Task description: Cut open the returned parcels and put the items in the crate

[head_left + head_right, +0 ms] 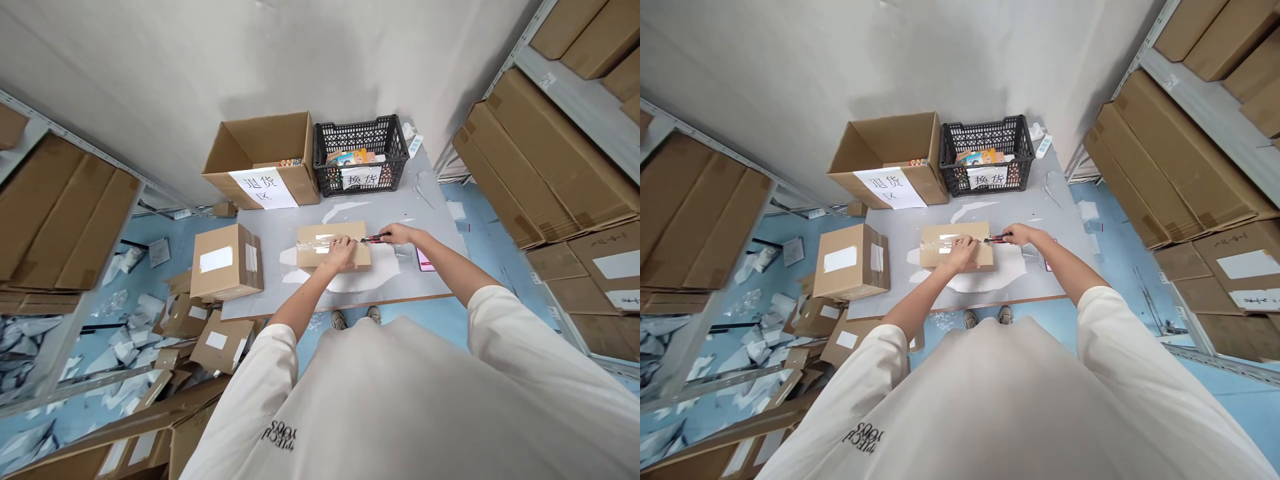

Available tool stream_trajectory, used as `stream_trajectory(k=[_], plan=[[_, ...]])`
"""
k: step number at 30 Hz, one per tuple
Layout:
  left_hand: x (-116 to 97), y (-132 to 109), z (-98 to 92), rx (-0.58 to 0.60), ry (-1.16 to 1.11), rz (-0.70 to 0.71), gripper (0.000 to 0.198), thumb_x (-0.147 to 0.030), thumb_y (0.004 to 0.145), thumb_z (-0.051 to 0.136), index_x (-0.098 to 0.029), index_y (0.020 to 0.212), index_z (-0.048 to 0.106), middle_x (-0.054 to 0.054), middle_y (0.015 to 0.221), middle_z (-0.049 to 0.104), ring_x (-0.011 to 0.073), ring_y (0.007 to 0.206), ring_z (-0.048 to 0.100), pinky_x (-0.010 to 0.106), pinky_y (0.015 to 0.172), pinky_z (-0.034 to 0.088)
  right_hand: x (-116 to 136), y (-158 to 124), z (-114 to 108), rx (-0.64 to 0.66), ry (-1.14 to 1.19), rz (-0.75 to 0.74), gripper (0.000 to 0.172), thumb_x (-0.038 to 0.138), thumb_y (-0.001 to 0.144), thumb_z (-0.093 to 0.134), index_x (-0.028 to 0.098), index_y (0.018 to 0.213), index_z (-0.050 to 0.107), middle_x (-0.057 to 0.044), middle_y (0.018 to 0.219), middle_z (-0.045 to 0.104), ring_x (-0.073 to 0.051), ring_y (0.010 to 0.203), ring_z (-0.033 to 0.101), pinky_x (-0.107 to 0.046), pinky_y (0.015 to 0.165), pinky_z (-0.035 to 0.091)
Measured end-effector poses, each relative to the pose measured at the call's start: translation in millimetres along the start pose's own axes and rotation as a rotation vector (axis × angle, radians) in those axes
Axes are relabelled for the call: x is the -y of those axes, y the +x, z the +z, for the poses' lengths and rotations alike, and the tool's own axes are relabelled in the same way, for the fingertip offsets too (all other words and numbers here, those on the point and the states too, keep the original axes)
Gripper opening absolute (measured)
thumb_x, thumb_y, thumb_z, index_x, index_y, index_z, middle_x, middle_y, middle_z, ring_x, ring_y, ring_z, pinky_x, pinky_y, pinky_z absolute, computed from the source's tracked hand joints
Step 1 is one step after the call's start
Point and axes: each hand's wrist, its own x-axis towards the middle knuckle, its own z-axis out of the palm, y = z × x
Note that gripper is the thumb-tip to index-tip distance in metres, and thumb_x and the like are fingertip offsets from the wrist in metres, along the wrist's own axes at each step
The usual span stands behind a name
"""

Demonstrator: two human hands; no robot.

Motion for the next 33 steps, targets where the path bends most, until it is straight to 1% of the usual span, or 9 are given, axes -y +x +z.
stream_trajectory(k=[4,8,12,14,18,21,24,28,33], plan=[[0,-2,-1.1,0.008,-0.004,-0.001,0.093,-0.048,0.081,0.095,-0.026,0.160,0.051,0.019,0.155,0.054,0.0417,0.145,0.057,0.054,0.129,0.029,-11,-14,7,0.089,0.116,0.050,0.041,0.064,0.085,0.084,0.024,0.090,0.079,-0.002,0.071,0.072,-0.018,0.063,0.059,-0.030,0.064,0.044],[1,-2,-2.4,0.008,-0.008,0.008,0.094,-0.049,0.081,0.095,-0.029,0.162,0.050,0.018,0.154,0.055,0.0420,0.143,0.058,0.056,0.129,0.027,-19,-22,18,0.085,0.171,0.054,0.050,0.072,0.087,0.076,0.024,0.099,0.078,-0.001,0.073,0.072,-0.016,0.061,0.057,-0.028,0.058,0.041],[2,-2,-3.9,0.016,-0.014,0.007,0.094,-0.048,0.082,0.095,-0.029,0.163,0.051,0.018,0.154,0.055,0.0419,0.142,0.058,0.055,0.128,0.029,-12,-17,19,0.028,0.124,0.010,0.049,0.072,0.087,0.076,0.023,0.088,0.074,-0.001,0.067,0.070,-0.015,0.058,0.055,-0.027,0.055,0.039],[3,-2,-3.6,0.017,-0.013,-0.004,0.094,-0.048,0.081,0.096,-0.029,0.162,0.052,0.019,0.154,0.054,0.0418,0.141,0.058,0.055,0.128,0.029,-10,-15,17,0.051,0.133,0.005,0.048,0.071,0.085,0.079,0.023,0.086,0.075,-0.001,0.066,0.070,-0.015,0.059,0.056,-0.027,0.055,0.040],[3,-4,-0.9,0.007,-0.012,0.005,0.095,-0.049,0.081,0.097,-0.031,0.162,0.053,0.017,0.154,0.054,0.0407,0.141,0.058,0.055,0.128,0.027,-12,-21,13,0.118,0.213,0.051,0.050,0.071,0.081,0.085,0.022,0.088,0.078,-0.004,0.068,0.072,-0.017,0.060,0.059,-0.028,0.056,0.042],[3,-5,0.4,0.001,-0.012,0.009,0.096,-0.050,0.081,0.097,-0.033,0.163,0.052,0.016,0.153,0.055,0.0401,0.140,0.059,0.054,0.127,0.028,-12,-23,15,0.079,0.238,0.041,0.051,0.072,0.080,0.087,0.023,0.088,0.078,-0.003,0.069,0.072,-0.017,0.062,0.061,-0.028,0.058,0.044],[3,-5,0.0,0.002,-0.006,0.011,0.098,-0.050,0.081,0.097,-0.033,0.165,0.051,0.017,0.154,0.055,0.0403,0.140,0.059,0.054,0.126,0.029,-9,-21,18,0.046,0.210,0.041,0.050,0.071,0.082,0.085,0.023,0.090,0.078,-0.002,0.069,0.071,-0.017,0.062,0.061,-0.028,0.060,0.045],[3,-8,-1.1,-0.003,0.004,0.019,0.094,-0.052,0.082,0.096,-0.032,0.163,0.054,0.017,0.153,0.056,0.0399,0.137,0.061,0.056,0.128,0.027,-8,-23,18,0.106,0.188,0.073,0.047,0.069,0.085,0.084,0.023,0.093,0.078,-0.003,0.073,0.073,-0.016,0.061,0.058,-0.029,0.058,0.042],[2,-10,-2.6,-0.009,0.006,0.024,0.093,-0.052,0.083,0.094,-0.032,0.164,0.052,0.017,0.152,0.055,0.0382,0.130,0.065,0.057,0.129,0.024,-3,-27,15,0.118,0.144,0.102,0.051,0.071,0.089,0.081,0.022,0.101,0.078,-0.003,0.078,0.074,-0.015,0.064,0.060,-0.027,0.059,0.042]])
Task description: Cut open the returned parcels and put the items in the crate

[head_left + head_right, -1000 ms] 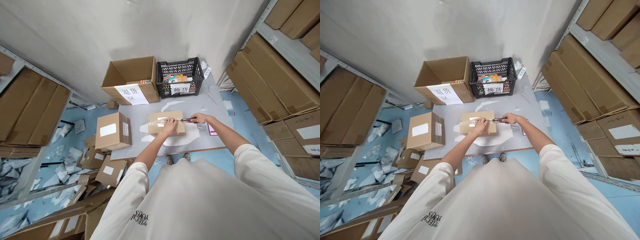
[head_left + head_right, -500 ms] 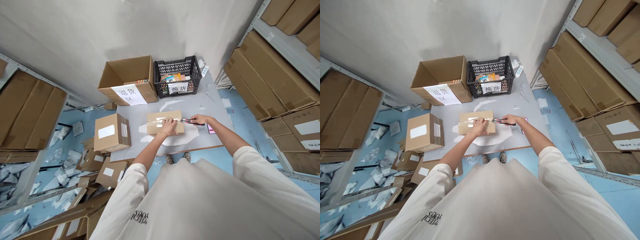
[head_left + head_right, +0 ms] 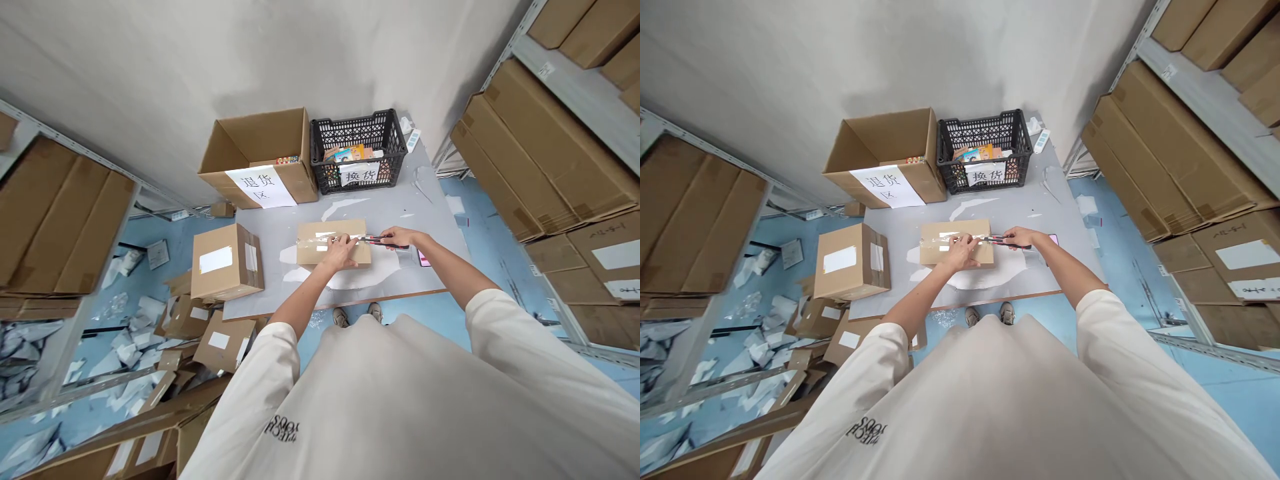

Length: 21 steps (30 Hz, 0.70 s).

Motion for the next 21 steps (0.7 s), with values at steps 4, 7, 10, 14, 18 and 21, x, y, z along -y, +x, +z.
stream_trajectory(k=[4,7,10,14,18,21], plan=[[0,-1,-2.3,-0.007,-0.013,0.001,0.093,-0.051,0.083,0.095,-0.031,0.163,0.053,0.017,0.151,0.055,0.0380,0.131,0.064,0.058,0.129,0.023,4,-4,1,0.044,-0.003,0.001,0.052,0.071,0.092,0.078,0.021,0.107,0.078,-0.004,0.081,0.076,-0.015,0.066,0.062,-0.026,0.060,0.043],[-1,1,-3.5,-0.016,-0.021,-0.003,0.092,-0.050,0.084,0.094,-0.031,0.163,0.052,0.017,0.150,0.056,0.0389,0.131,0.064,0.058,0.128,0.025,5,-3,4,-0.015,0.009,-0.051,0.048,0.067,0.092,0.080,0.021,0.104,0.079,-0.003,0.081,0.075,-0.016,0.068,0.064,-0.026,0.063,0.045],[0,3,-3.4,0.000,-0.042,-0.008,0.099,-0.048,0.083,0.094,-0.030,0.168,0.047,0.019,0.155,0.054,0.0417,0.136,0.062,0.057,0.125,0.031,4,-1,5,-0.081,0.049,-0.040,0.046,0.066,0.091,0.082,0.020,0.096,0.076,-0.003,0.079,0.075,-0.015,0.065,0.065,-0.026,0.062,0.045],[5,6,-3.2,-0.088,-0.111,-0.014,0.097,-0.053,0.096,0.079,-0.025,0.176,0.035,0.022,0.169,0.046,0.0410,0.149,0.055,0.055,0.127,0.034,-5,-9,3,-0.178,0.192,0.036,0.048,0.068,0.095,0.079,0.021,0.102,0.069,-0.006,0.084,0.079,-0.016,0.061,0.067,-0.025,0.055,0.043],[13,16,-6.5,-0.247,-0.121,-0.079,0.061,-0.038,0.114,0.041,-0.021,0.172,0.043,0.020,0.174,0.047,0.0366,0.156,0.050,0.055,0.130,0.034,-14,-23,3,-0.293,0.217,0.001,0.050,0.071,0.101,0.070,0.023,0.112,0.067,-0.005,0.089,0.081,-0.016,0.061,0.066,-0.025,0.058,0.047],[19,28,-7.6,-0.278,-0.112,-0.115,0.060,-0.031,0.111,0.040,-0.020,0.171,0.046,0.020,0.174,0.050,0.0363,0.160,0.048,0.055,0.130,0.036,-15,-26,10,-0.366,0.125,-0.058,0.047,0.066,0.108,0.058,0.022,0.114,0.072,-0.003,0.086,0.080,-0.018,0.066,0.066,-0.029,0.069,0.053]])
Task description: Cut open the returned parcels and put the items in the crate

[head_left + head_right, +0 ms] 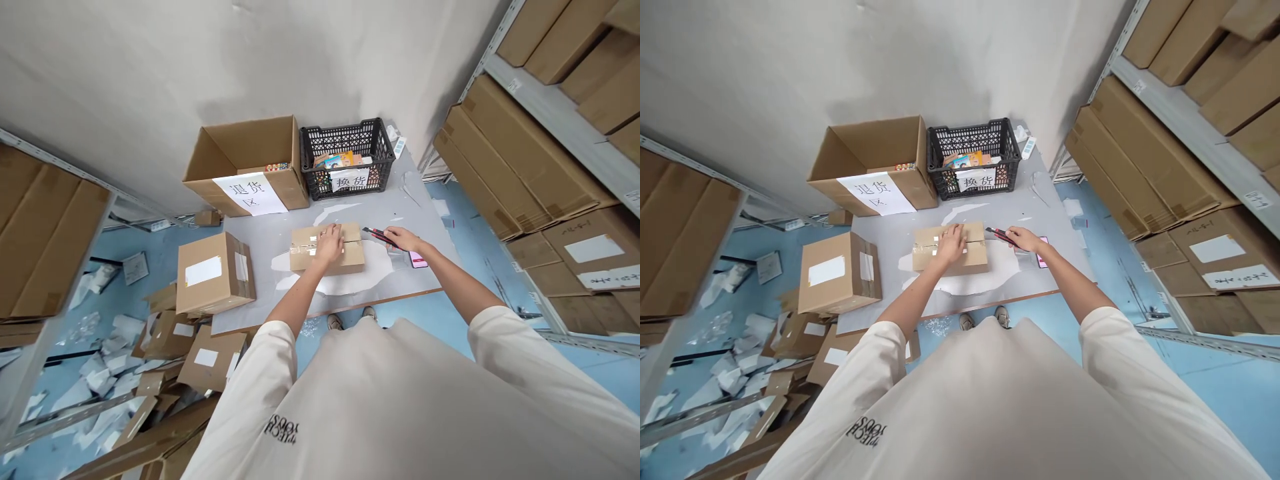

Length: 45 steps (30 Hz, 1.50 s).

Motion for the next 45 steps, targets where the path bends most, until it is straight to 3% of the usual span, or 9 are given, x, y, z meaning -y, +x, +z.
stream_trajectory(k=[4,7,10,14,17,20,25,35,45], plan=[[6,13,6.2,0.075,0.037,-0.003,0.074,-0.028,0.104,0.052,-0.018,0.176,0.038,0.022,0.181,0.040,0.0386,0.170,0.034,0.061,0.135,0.030,-3,-5,16,-0.047,-0.237,-0.185,0.035,0.045,0.107,0.060,0.023,0.126,0.079,-0.007,0.111,0.083,-0.025,0.094,0.074,-0.034,0.088,0.057],[9,19,9.2,0.144,0.058,0.027,0.078,-0.031,0.102,0.055,-0.017,0.177,0.036,0.023,0.184,0.035,0.0391,0.173,0.029,0.063,0.138,0.024,-8,-9,28,-0.080,-0.405,-0.256,0.038,0.036,0.102,0.070,0.025,0.137,0.079,-0.010,0.126,0.079,-0.028,0.109,0.074,-0.036,0.096,0.056],[9,22,9.6,0.173,0.074,0.087,0.081,-0.031,0.099,0.058,-0.017,0.176,0.038,0.022,0.182,0.038,0.0379,0.172,0.031,0.061,0.140,0.019,-15,-12,35,-0.104,-0.467,-0.247,0.042,0.036,0.103,0.070,0.025,0.143,0.077,-0.011,0.126,0.077,-0.028,0.107,0.074,-0.035,0.093,0.056],[11,22,9.1,0.188,0.072,0.087,0.082,-0.032,0.098,0.057,-0.016,0.176,0.037,0.021,0.184,0.035,0.0366,0.172,0.031,0.057,0.139,0.024,-21,-11,38,-0.114,-0.465,-0.253,0.043,0.034,0.103,0.071,0.026,0.145,0.076,-0.011,0.122,0.076,-0.028,0.106,0.074,-0.036,0.094,0.057],[17,24,8.5,0.222,0.077,0.049,0.086,-0.040,0.101,0.057,-0.019,0.180,0.030,0.021,0.188,0.024,0.0395,0.176,0.021,0.063,0.137,0.024,-22,-10,37,-0.110,-0.451,-0.254,0.042,0.034,0.103,0.072,0.026,0.144,0.077,-0.010,0.122,0.077,-0.029,0.108,0.074,-0.037,0.097,0.057],[22,24,8.2,0.264,0.086,0.047,0.083,-0.044,0.106,0.049,-0.022,0.183,0.025,0.020,0.189,0.023,0.0405,0.176,0.018,0.070,0.137,0.018,-20,-10,39,-0.120,-0.447,-0.252,0.042,0.035,0.103,0.072,0.026,0.144,0.078,-0.011,0.125,0.077,-0.030,0.112,0.074,-0.039,0.101,0.057],[19,15,11.7,0.174,0.077,0.069,0.076,-0.044,0.113,0.031,-0.016,0.183,0.026,0.021,0.187,0.029,0.0381,0.176,0.022,0.068,0.139,0.014,-14,-16,50,-0.168,-0.431,-0.213,0.043,0.036,0.106,0.069,0.027,0.147,0.077,-0.012,0.129,0.078,-0.031,0.118,0.074,-0.040,0.105,0.057],[12,7,17.7,0.047,0.027,0.053,0.073,-0.043,0.113,0.029,-0.010,0.178,0.036,0.023,0.182,0.039,0.0383,0.173,0.030,0.065,0.140,0.016,-17,-23,66,-0.289,-0.419,-0.164,0.046,0.040,0.109,0.061,0.027,0.152,0.073,-0.012,0.130,0.074,-0.031,0.121,0.070,-0.039,0.108,0.055],[10,1,21.0,0.027,0.064,0.046,0.071,-0.042,0.115,0.032,-0.012,0.179,0.036,0.021,0.182,0.040,0.0364,0.173,0.031,0.061,0.141,0.014,-30,-15,56,-0.270,-0.418,-0.247,0.046,0.037,0.107,0.060,0.022,0.149,0.072,-0.016,0.135,0.074,-0.035,0.126,0.067,-0.045,0.109,0.053]])
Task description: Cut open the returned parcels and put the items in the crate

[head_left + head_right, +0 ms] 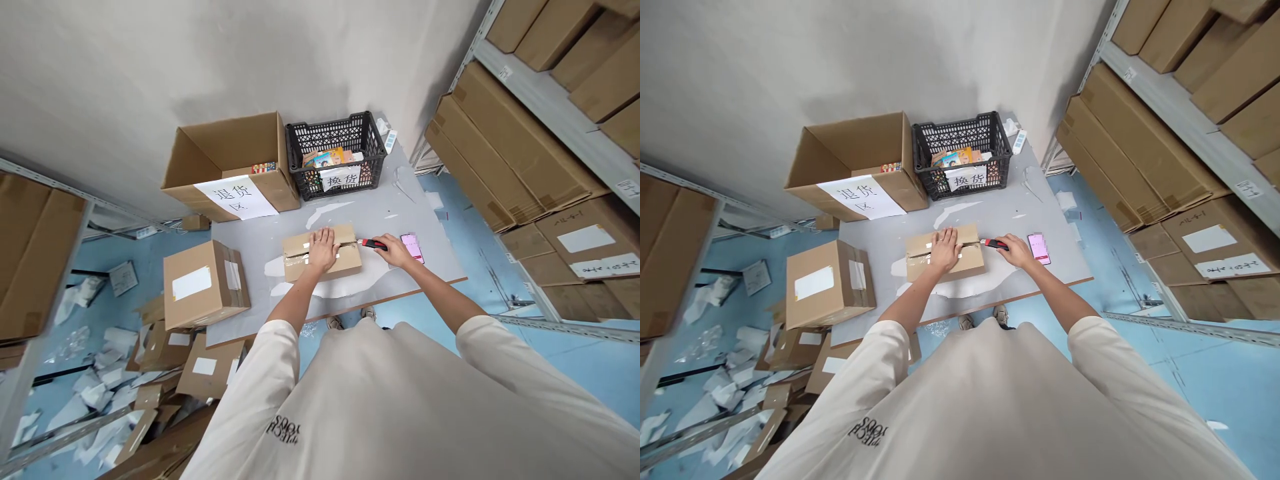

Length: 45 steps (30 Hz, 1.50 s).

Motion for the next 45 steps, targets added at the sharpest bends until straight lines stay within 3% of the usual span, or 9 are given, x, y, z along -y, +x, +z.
stream_trajectory(k=[9,12,16,22,27,32,37,42,45], plan=[[-1,-7,0.7,0.016,-0.022,-0.017,0.073,-0.042,0.112,0.038,-0.013,0.180,0.034,0.019,0.185,0.035,0.0343,0.175,0.026,0.059,0.143,0.010,-7,26,-2,-0.030,-0.022,0.036,0.046,0.037,0.104,0.063,0.022,0.147,0.072,-0.017,0.135,0.072,-0.036,0.127,0.065,-0.047,0.109,0.052],[-1,-7,-2.7,0.030,-0.052,-0.028,0.076,-0.043,0.109,0.043,-0.016,0.180,0.035,0.018,0.186,0.034,0.0342,0.176,0.024,0.061,0.143,0.010,-24,19,5,-0.069,0.035,0.172,0.043,0.035,0.100,0.065,0.021,0.139,0.075,-0.015,0.131,0.073,-0.033,0.119,0.069,-0.044,0.105,0.056],[-3,-13,-10.0,0.008,-0.053,-0.032,0.071,-0.038,0.106,0.047,-0.025,0.176,0.043,0.012,0.185,0.038,0.0326,0.176,0.024,0.063,0.142,0.011,-48,-4,32,-0.092,0.050,0.412,0.036,0.032,0.092,0.068,0.023,0.126,0.077,-0.013,0.123,0.076,-0.030,0.109,0.072,-0.040,0.096,0.058],[9,-59,-17.4,-0.084,-0.025,-0.218,0.062,-0.037,0.111,0.044,-0.028,0.172,0.047,0.013,0.184,0.038,0.0324,0.175,0.026,0.061,0.140,0.018,-75,-34,68,0.032,-0.081,0.616,0.031,0.031,0.092,0.064,0.019,0.119,0.073,-0.019,0.121,0.077,-0.035,0.117,0.070,-0.052,0.113,0.048],[35,-110,-13.5,-0.166,-0.074,-0.420,0.059,-0.040,0.111,0.042,-0.026,0.168,0.051,0.017,0.182,0.039,0.0364,0.173,0.029,0.065,0.139,0.023,-96,-44,81,-0.070,-0.071,0.665,0.032,0.034,0.094,0.059,0.018,0.119,0.069,-0.023,0.124,0.075,-0.040,0.128,0.064,-0.067,0.125,0.031],[60,-141,-3.6,-0.266,-0.166,-0.562,0.060,-0.042,0.110,0.047,-0.024,0.167,0.049,0.021,0.178,0.041,0.0393,0.167,0.039,0.064,0.132,0.041,-107,-49,88,-0.098,-0.067,0.647,0.032,0.036,0.094,0.062,0.018,0.119,0.070,-0.024,0.123,0.073,-0.042,0.130,0.060,-0.070,0.125,0.029],[70,-145,0.2,-0.262,-0.275,-0.557,0.062,-0.034,0.108,0.047,-0.023,0.169,0.044,0.019,0.163,0.058,0.0314,0.156,0.054,0.051,0.128,0.051,-83,-34,78,-0.124,-0.033,0.599,0.037,0.034,0.096,0.059,0.016,0.126,0.073,-0.025,0.130,0.072,-0.043,0.133,0.058,-0.069,0.124,0.031],[66,-137,2.6,-0.266,-0.307,-0.520,0.067,-0.039,0.103,0.057,-0.022,0.168,0.047,0.018,0.160,0.062,0.0338,0.150,0.059,0.051,0.125,0.053,-19,12,49,-0.161,0.241,0.309,0.045,0.039,0.104,0.051,0.020,0.140,0.070,-0.019,0.133,0.077,-0.037,0.129,0.067,-0.055,0.120,0.046],[62,-134,4.8,-0.263,-0.290,-0.486,0.067,-0.040,0.103,0.058,-0.023,0.167,0.049,0.018,0.158,0.064,0.0349,0.150,0.059,0.053,0.126,0.051,20,34,29,-0.156,0.359,0.271,0.049,0.049,0.108,0.050,0.024,0.146,0.067,-0.014,0.121,0.081,-0.034,0.120,0.072,-0.051,0.112,0.052]])
